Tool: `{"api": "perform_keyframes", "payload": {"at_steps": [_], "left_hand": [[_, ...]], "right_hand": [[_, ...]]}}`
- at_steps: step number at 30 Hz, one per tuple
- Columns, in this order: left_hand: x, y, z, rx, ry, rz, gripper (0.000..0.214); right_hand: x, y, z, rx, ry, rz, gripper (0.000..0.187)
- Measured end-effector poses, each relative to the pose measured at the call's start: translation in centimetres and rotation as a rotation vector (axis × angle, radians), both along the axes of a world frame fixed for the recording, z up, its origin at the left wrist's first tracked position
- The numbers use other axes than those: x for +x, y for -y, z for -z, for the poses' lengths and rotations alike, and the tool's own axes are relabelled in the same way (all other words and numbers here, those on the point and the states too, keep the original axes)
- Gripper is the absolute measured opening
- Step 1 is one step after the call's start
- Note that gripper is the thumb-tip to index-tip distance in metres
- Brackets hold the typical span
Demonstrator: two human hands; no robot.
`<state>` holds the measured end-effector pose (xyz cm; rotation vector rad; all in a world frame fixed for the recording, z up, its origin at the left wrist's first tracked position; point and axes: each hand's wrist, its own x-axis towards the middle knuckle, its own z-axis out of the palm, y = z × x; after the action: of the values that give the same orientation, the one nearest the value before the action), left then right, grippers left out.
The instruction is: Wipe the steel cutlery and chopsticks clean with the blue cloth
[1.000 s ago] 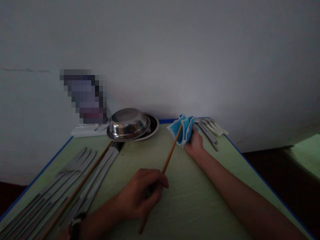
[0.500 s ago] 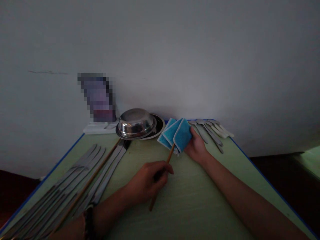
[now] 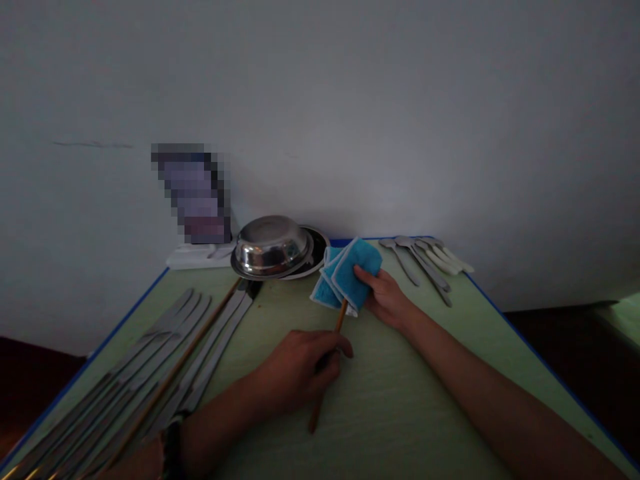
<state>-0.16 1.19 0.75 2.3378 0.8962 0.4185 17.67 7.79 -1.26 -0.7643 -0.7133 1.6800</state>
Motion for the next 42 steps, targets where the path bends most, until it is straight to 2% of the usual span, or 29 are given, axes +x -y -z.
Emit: {"api": "perform_keyframes", "payload": {"at_steps": [3, 7, 13, 17, 24, 29, 42], "left_hand": [[0.0, -0.1, 0.0, 0.018, -0.017, 0.018, 0.024], [-0.1, -0.2, -0.1, 0.022, -0.026, 0.059, 0.023], [-0.5, 0.0, -0.1, -0.02, 0.068, 0.053, 0.022], [-0.7, 0.1, 0.2, 0.015, 0.187, 0.011, 0.02], [-0.5, 0.1, 0.3, 0.022, 0.226, -0.054, 0.02], [-0.5, -0.1, 0.3, 0.067, 0.27, -0.162, 0.02], [-0.6, 0.1, 0.5, 0.044, 0.223, -0.093, 0.019]], "right_hand": [[-0.2, -0.2, 0.0, -0.022, 0.004, 0.105, 0.009], [-0.3, -0.7, 0.3, -0.03, -0.052, 0.267, 0.011], [0.6, -1.8, 0.4, -0.068, -0.193, 0.358, 0.012], [1.5, -2.0, -0.2, -0.152, -0.298, 0.317, 0.022], [1.8, -1.2, -0.8, -0.124, -0.368, 0.238, 0.027], [1.9, -1.2, -0.8, -0.134, -0.407, 0.241, 0.03], [1.7, -1.1, -1.1, -0.197, -0.386, 0.229, 0.03]]}}
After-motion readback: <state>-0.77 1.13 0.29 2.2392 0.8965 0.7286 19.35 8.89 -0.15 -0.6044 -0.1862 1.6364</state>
